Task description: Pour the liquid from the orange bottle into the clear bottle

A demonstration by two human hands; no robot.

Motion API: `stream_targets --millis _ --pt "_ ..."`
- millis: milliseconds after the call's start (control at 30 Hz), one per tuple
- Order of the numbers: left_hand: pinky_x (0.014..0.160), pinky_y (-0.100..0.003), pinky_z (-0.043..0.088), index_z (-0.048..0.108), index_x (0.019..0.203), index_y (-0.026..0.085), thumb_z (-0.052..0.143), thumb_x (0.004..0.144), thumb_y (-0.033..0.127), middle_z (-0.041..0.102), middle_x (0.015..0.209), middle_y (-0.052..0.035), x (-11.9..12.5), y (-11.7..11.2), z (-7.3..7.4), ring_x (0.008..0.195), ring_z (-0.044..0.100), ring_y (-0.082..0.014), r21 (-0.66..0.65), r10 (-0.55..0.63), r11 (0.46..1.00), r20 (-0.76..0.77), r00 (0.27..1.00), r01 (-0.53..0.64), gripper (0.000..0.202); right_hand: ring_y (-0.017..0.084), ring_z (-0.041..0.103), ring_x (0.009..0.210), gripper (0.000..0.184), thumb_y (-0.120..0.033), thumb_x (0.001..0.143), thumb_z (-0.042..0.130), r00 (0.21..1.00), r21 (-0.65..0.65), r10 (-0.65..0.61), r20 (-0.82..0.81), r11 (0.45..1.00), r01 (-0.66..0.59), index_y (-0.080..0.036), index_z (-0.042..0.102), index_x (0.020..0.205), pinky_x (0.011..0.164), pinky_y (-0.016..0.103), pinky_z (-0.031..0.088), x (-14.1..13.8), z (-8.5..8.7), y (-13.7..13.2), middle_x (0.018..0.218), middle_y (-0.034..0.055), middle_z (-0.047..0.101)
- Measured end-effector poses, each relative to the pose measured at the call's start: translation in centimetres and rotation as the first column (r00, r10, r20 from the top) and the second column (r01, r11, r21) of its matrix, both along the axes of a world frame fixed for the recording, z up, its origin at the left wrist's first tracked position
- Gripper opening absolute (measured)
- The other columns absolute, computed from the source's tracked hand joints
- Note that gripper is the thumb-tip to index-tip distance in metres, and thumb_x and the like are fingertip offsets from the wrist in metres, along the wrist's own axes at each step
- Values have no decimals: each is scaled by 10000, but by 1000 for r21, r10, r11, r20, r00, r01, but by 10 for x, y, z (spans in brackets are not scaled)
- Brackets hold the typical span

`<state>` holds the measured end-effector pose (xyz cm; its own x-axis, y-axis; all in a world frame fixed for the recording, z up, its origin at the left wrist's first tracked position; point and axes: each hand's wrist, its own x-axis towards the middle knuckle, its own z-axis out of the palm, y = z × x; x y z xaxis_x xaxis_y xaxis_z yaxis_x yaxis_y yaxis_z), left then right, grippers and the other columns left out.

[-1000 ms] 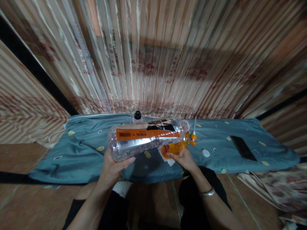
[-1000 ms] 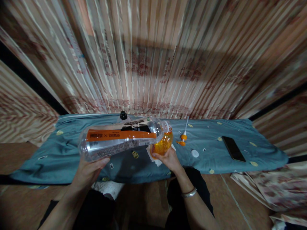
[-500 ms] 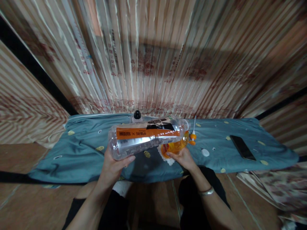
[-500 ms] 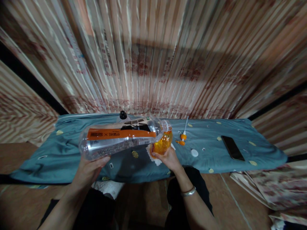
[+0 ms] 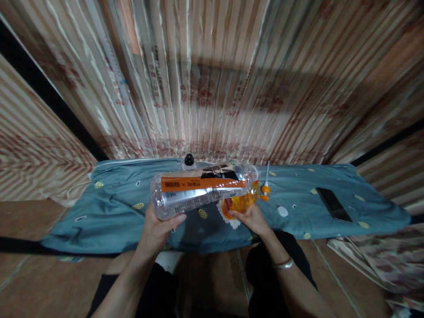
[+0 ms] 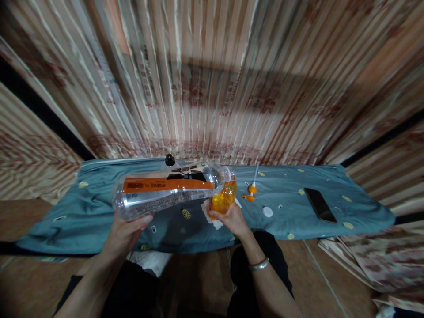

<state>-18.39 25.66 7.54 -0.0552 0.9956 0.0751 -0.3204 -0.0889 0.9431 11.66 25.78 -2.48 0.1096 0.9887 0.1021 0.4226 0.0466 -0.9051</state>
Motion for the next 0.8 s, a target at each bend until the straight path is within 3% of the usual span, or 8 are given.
stream_targets --millis 300,667,800 --pt "443 -206 380 695 877 176 933 514 235 618 558 70 -4 3 -7 435 468 -85 28 -10 1000 -19 1000 10 438 384 756 1151 546 -490 696 881 1000 -56 26 7 998 -26 -196 753 1138 1076 559 563 2 1 1 1205 145 811" --pt "449 -214 412 708 887 199 930 513 215 648 591 66 -5 3 -10 461 480 -98 24 -19 1000 -21 1000 19 435 367 766 1128 560 -472 681 908 1000 -23 4 2 1000 -4 -218 749 1154 1041 530 589 3 -4 2 1176 118 823" --pt "606 -234 541 721 941 186 945 487 215 742 743 31 -5 3 -10 601 624 -129 20 8 1000 -1 1000 -8 507 376 759 1146 551 -475 677 904 1000 -24 1 4 1000 -1 -220 755 1143 1069 554 570 2 -1 2 1173 116 822"
